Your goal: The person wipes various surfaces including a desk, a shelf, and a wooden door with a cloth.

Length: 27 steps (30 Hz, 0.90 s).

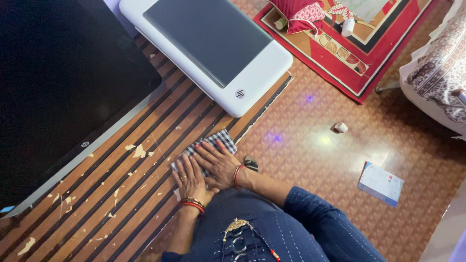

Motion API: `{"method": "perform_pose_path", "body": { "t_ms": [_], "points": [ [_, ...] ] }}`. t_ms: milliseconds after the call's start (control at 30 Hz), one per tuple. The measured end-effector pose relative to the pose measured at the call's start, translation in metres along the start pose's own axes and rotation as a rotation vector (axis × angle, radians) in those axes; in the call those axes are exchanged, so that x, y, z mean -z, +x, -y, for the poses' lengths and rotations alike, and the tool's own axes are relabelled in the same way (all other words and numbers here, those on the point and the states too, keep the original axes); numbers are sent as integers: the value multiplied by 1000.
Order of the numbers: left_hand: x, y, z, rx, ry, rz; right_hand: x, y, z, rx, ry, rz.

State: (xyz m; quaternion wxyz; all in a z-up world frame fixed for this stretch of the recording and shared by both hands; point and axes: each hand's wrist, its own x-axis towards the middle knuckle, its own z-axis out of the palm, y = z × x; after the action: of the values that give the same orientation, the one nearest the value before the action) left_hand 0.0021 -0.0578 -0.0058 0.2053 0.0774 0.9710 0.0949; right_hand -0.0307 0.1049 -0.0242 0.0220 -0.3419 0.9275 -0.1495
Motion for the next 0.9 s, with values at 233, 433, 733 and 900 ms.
{"method": "perform_pose_path", "body": {
  "t_ms": [233, 433, 733, 900],
  "points": [
    [1, 11, 3, -27, 28, -30, 13, 11, 0, -13, -53, 132],
    [39, 26, -7, 70, 74, 159, 25, 39, -8, -7, 6, 270],
    [32, 30, -7, 62, 129, 127, 13, 32, -17, 72, -24, 100],
    [21, 31, -1, 30, 86, -18, 8, 36, -16, 25, -36, 109]
  ]
}}
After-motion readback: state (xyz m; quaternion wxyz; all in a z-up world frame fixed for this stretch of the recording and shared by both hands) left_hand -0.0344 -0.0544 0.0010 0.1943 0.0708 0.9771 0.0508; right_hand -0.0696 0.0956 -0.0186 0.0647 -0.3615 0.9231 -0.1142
